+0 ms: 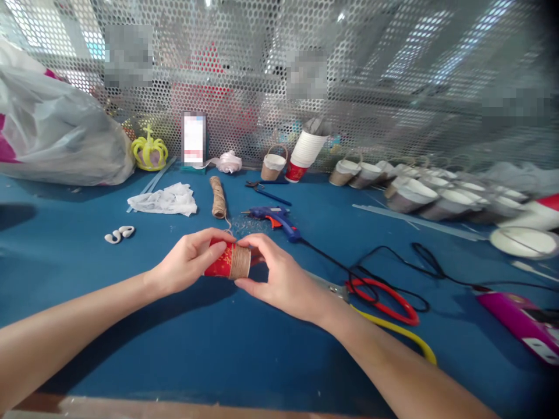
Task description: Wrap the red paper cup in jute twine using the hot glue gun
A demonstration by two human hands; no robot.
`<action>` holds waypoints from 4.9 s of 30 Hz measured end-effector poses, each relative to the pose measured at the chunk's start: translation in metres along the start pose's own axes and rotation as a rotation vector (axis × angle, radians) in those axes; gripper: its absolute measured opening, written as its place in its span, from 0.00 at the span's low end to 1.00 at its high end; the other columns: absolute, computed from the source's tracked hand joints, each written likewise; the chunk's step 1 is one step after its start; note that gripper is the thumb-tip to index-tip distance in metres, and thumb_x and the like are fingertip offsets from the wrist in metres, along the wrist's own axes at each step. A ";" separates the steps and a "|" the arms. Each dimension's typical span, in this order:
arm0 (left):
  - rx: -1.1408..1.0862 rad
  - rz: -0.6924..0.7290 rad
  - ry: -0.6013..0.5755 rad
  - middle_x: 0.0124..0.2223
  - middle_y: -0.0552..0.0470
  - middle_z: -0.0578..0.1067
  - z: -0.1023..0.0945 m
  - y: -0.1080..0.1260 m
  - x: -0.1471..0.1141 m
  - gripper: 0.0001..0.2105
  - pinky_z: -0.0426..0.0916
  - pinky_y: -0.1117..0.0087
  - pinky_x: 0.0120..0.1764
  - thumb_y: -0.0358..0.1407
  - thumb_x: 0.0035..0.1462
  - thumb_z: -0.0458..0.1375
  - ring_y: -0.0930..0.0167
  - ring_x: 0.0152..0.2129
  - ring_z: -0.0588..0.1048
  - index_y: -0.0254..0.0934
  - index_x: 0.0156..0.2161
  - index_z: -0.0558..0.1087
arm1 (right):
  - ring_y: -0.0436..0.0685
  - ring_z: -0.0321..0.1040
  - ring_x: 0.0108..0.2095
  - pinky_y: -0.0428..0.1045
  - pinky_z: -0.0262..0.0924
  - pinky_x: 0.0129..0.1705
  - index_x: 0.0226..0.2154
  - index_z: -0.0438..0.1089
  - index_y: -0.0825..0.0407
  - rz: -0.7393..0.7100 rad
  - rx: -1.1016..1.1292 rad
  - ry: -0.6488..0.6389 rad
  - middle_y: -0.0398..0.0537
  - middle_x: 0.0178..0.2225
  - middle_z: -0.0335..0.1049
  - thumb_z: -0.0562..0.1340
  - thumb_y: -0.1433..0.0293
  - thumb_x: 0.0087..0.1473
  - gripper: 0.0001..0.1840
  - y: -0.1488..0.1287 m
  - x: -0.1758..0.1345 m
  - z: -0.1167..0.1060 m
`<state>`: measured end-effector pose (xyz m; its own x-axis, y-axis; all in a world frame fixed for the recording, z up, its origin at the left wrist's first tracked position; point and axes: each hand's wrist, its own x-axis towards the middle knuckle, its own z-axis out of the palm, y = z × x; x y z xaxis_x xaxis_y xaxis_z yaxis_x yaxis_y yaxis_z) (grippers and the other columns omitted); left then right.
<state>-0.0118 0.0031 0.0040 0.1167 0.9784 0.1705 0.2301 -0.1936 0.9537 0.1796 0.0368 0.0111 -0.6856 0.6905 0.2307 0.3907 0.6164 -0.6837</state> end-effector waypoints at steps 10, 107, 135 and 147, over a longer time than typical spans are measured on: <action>0.042 -0.028 0.072 0.23 0.57 0.67 0.006 -0.005 -0.001 0.08 0.57 0.79 0.20 0.38 0.56 0.52 0.78 0.18 0.62 0.34 0.32 0.67 | 0.56 0.66 0.45 0.53 0.62 0.47 0.46 0.59 0.51 0.039 -0.049 -0.081 0.52 0.46 0.64 0.66 0.69 0.45 0.25 0.000 0.001 -0.003; 0.441 0.073 0.047 0.20 0.59 0.66 -0.001 -0.008 -0.001 0.08 0.58 0.78 0.21 0.37 0.57 0.49 0.78 0.16 0.60 0.34 0.33 0.65 | 0.48 0.55 0.20 0.44 0.55 0.23 0.21 0.58 0.49 0.262 -0.147 -0.074 0.38 0.19 0.61 0.59 0.69 0.49 0.09 -0.024 -0.032 -0.040; 0.451 0.269 0.005 0.18 0.62 0.61 0.000 -0.008 -0.005 0.03 0.56 0.79 0.19 0.31 0.57 0.49 0.80 0.14 0.57 0.34 0.34 0.64 | 0.49 0.56 0.16 0.45 0.51 0.17 0.18 0.62 0.49 0.321 -0.102 -0.052 0.39 0.15 0.60 0.59 0.66 0.49 0.11 -0.015 -0.030 -0.048; 0.455 0.257 0.029 0.20 0.60 0.65 0.000 -0.008 -0.005 0.04 0.56 0.80 0.19 0.32 0.58 0.49 0.80 0.15 0.59 0.34 0.33 0.65 | 0.50 0.58 0.18 0.45 0.53 0.18 0.23 0.67 0.49 0.224 -0.213 -0.023 0.41 0.17 0.63 0.57 0.70 0.47 0.05 -0.018 -0.032 -0.048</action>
<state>-0.0139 0.0001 -0.0049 0.1991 0.8956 0.3977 0.5952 -0.4330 0.6769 0.2236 0.0220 0.0492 -0.5806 0.8109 0.0730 0.6519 0.5167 -0.5551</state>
